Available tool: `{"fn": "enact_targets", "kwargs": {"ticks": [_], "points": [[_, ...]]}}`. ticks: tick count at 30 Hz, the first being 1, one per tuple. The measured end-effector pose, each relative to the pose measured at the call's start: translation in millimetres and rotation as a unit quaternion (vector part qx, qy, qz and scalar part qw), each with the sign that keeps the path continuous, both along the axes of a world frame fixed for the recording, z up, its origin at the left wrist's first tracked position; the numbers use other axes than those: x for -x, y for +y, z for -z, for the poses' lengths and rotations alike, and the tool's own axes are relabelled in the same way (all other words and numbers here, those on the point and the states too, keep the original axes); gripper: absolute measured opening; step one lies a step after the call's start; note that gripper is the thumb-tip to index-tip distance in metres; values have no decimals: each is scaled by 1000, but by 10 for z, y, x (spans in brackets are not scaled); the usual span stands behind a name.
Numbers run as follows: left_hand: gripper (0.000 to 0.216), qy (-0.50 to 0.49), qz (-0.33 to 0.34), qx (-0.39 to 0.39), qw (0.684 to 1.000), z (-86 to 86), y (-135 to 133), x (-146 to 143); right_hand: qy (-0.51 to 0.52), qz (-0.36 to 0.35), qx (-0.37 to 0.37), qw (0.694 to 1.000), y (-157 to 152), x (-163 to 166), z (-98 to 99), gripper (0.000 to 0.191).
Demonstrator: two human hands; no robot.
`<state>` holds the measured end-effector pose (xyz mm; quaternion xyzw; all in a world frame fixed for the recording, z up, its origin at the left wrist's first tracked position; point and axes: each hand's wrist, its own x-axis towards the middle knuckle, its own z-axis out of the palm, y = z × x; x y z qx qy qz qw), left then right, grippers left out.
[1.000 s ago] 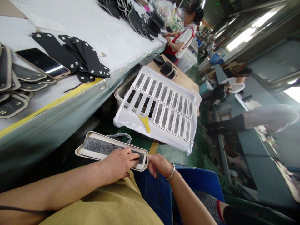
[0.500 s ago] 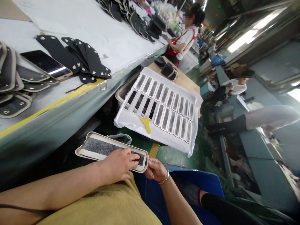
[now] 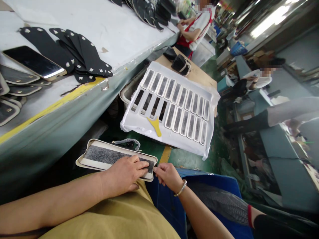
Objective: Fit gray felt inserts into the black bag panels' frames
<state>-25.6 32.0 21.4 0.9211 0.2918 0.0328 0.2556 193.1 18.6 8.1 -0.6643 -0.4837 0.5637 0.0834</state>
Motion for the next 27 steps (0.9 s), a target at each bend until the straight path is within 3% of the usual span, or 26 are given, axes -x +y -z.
{"fn": "enact_targets", "kwargs": {"ticks": [4,10,14,20,23,27], "points": [[55,-1,-3,9,1000,7,-23,26,-11,-43,27,999,80,-28,-5,34],[61,-26,-3,25,999,-22,-49,99,200,1,134,970,62,-196,97,53],[63,-1,0,-8,1000,-37,-88,64,248,20,144,958,22,-255,127,62],[61,27,-5,-23,999,-68,-150,-10,188,-42,78,978,68,-245,88,53],[60,28,-11,-28,999,-65,-162,-27,100,-83,46,991,107,-198,38,47],[59,21,-16,-25,999,-50,-165,-31,33,-111,72,991,172,-135,-20,36]]}}
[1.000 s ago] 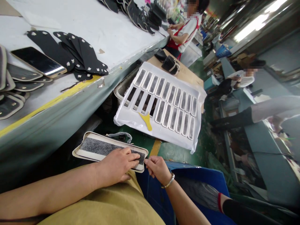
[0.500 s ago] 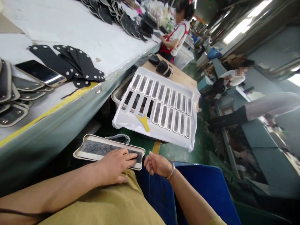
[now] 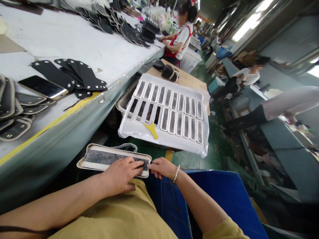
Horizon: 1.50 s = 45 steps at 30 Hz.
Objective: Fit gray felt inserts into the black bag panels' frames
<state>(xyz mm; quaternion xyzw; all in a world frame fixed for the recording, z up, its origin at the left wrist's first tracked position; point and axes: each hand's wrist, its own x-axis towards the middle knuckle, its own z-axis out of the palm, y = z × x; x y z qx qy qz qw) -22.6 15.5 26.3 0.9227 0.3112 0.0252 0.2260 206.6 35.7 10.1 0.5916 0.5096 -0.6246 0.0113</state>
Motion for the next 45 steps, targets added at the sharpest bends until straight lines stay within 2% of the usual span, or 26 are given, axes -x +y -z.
{"fn": "enact_targets", "kwargs": {"ticks": [5,7,9,10,12,14,16,17,19,21,24,26,29,35,38,41,43,45], "points": [[53,-9,4,46,999,-51,56,-47,-25,-26,73,997,105,38,-73,33],[52,-44,12,104,994,-120,106,-50,-30,-41,92,994,134,44,-104,34],[57,-108,-10,192,975,-215,168,29,-34,-42,96,994,146,46,-123,36],[59,-148,-43,238,959,-265,202,117,-33,-36,96,994,143,47,-128,36],[52,-234,-157,297,912,-344,270,399,-27,-9,96,995,125,48,-123,37],[31,-321,-318,271,850,-356,323,786,-15,29,109,993,102,47,-100,39],[25,-376,-467,204,774,-272,344,1185,1,60,130,990,87,42,-64,39],[26,-380,-511,209,742,-194,341,1356,12,71,137,988,84,39,-45,39],[31,-350,-525,337,699,16,321,1591,29,85,152,984,84,32,-15,39],[36,-334,-499,448,662,242,302,1679,33,96,165,981,83,26,-2,39],[42,-344,-462,520,630,459,306,1654,33,107,172,979,69,23,-5,41],[43,-340,-442,539,631,484,331,1629,33,110,173,978,56,31,-10,42],[43,-310,-422,548,653,405,379,1627,6,104,181,978,44,62,-16,43],[39,-232,-416,501,723,271,430,1585,-43,55,188,980,140,120,-63,42],[39,-232,-408,480,741,312,432,1591,-27,50,166,985,157,112,-49,41],[39,-223,-385,485,753,381,475,1655,4,89,91,992,55,77,37,40],[39,-181,-355,457,795,382,548,1692,8,111,20,994,-38,43,116,38],[33,-129,-330,355,865,305,620,1672,2,122,-42,992,-115,15,176,33]]}}
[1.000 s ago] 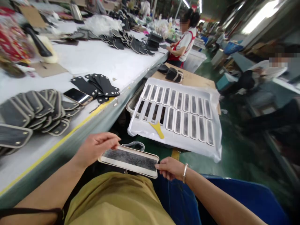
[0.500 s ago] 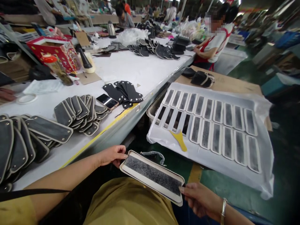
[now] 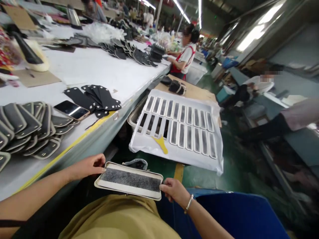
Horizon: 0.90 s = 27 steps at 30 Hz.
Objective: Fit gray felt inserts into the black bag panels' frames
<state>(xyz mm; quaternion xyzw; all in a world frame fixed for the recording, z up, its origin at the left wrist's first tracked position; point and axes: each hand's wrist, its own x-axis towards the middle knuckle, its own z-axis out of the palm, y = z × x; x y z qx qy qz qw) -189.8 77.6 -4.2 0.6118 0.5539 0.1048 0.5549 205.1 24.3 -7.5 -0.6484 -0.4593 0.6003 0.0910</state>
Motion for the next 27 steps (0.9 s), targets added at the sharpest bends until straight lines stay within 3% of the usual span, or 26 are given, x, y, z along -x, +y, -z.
{"fn": "enact_targets", "kwargs": {"ticks": [2,4,6,10,13,17,27], "points": [[35,67,43,-145,986,-145,31,-130,-20,7,-80,997,-51,-10,18,34],[43,79,105,-266,955,-301,17,-398,-31,9,-175,984,-78,6,-4,47],[42,49,194,-319,926,-407,-4,-774,-34,4,-258,965,-85,41,-48,61],[37,5,287,-303,909,-417,56,-1508,-57,-48,-362,929,-66,107,-134,49],[27,-43,314,-275,908,-347,149,-1779,-88,-97,-414,901,-48,108,-180,27],[26,-64,316,-247,914,-286,205,-1830,-96,-138,-452,876,-37,100,-226,20],[28,-61,327,-264,906,-231,225,-1835,-188,-128,-428,875,-20,193,-239,20]]}}
